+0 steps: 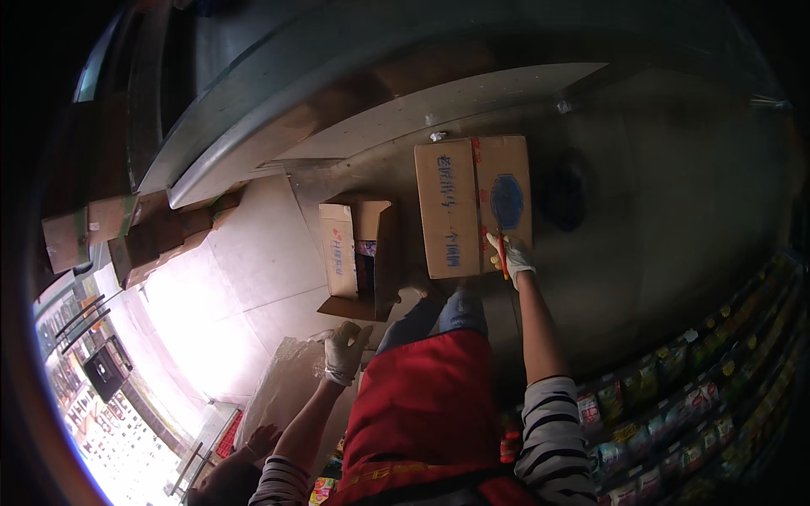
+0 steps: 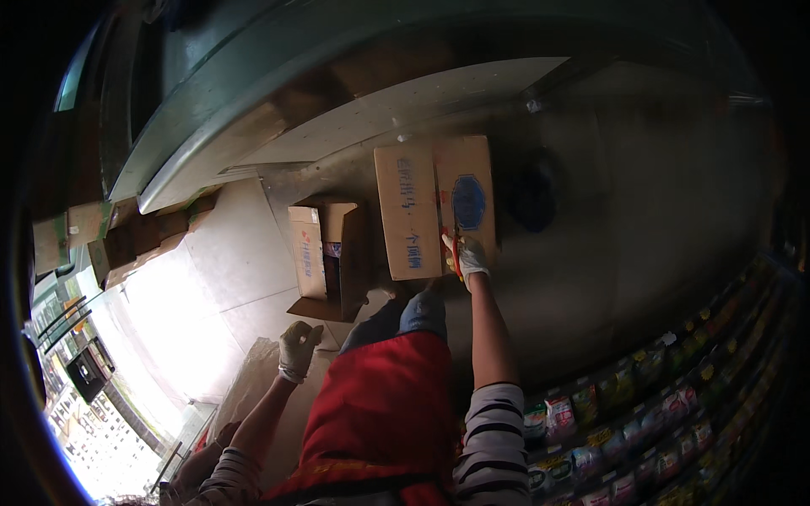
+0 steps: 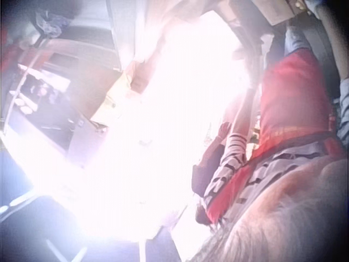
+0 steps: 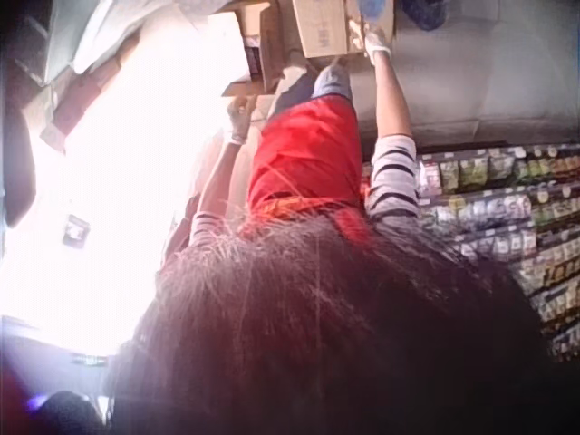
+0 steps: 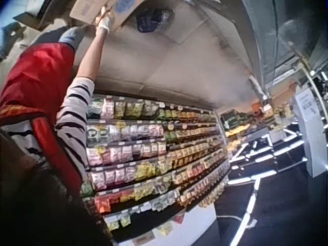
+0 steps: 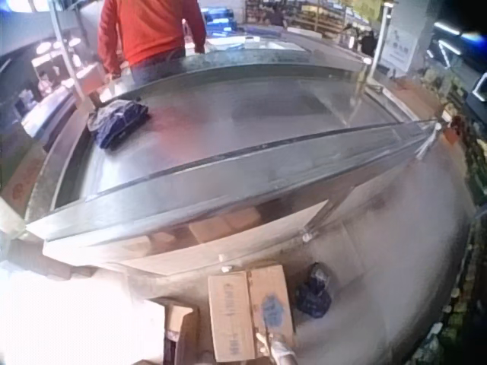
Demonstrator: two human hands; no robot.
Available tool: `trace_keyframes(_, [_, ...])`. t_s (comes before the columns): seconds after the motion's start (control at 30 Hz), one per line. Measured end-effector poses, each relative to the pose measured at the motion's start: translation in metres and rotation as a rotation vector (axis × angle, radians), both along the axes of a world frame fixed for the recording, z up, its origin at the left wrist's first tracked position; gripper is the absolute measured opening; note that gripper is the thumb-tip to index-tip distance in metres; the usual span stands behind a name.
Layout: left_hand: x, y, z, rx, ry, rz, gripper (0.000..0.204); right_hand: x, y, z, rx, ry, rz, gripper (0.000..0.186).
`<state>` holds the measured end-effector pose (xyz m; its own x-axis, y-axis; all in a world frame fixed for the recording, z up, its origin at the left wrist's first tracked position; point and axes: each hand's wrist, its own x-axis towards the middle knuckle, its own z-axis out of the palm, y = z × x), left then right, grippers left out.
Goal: The person organizes frozen food packages inside a chest freezer, then uses scissors to open cardboard boxes and remove additional items. The person handles multiple bags of frozen dumplings and other frozen goods, placing them into the freezer and arranging them.
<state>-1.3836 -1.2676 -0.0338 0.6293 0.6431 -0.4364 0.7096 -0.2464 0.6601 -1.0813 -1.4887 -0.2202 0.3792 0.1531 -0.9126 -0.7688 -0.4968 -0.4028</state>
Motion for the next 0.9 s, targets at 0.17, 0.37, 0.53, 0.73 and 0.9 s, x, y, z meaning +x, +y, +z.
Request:
trace_keyframes(0.17, [0.018, -0.002, -0.057, -0.074, 0.247, 0.065, 0.020, -0.004, 0.010, -0.030, 0.097, -0.039, -0.059, 0.034])
trace_keyframes(0.37, [0.131, 0.007, -0.163, -0.063, 0.107, -0.136, 0.029, -0.075, -0.042, -0.060, 0.174, 0.248, -0.655, 0.029])
trace_keyframes(0.53, [0.267, 0.042, -0.245, 0.193, 0.124, -0.649, 0.060, -0.112, -0.111, -0.095, 0.211, -0.008, -0.578, 0.025])
trace_keyframes(0.73, [0.411, 0.069, -0.330, 0.330, 0.100, -0.936, 0.070, -0.131, -0.147, -0.141, 0.286, -0.125, -1.275, 0.025])
trace_keyframes(0.9, [0.472, 0.073, -0.385, -0.219, 0.360, -0.862, 0.074, -0.121, -0.123, -0.172, -0.111, -0.246, -1.100, 0.034])
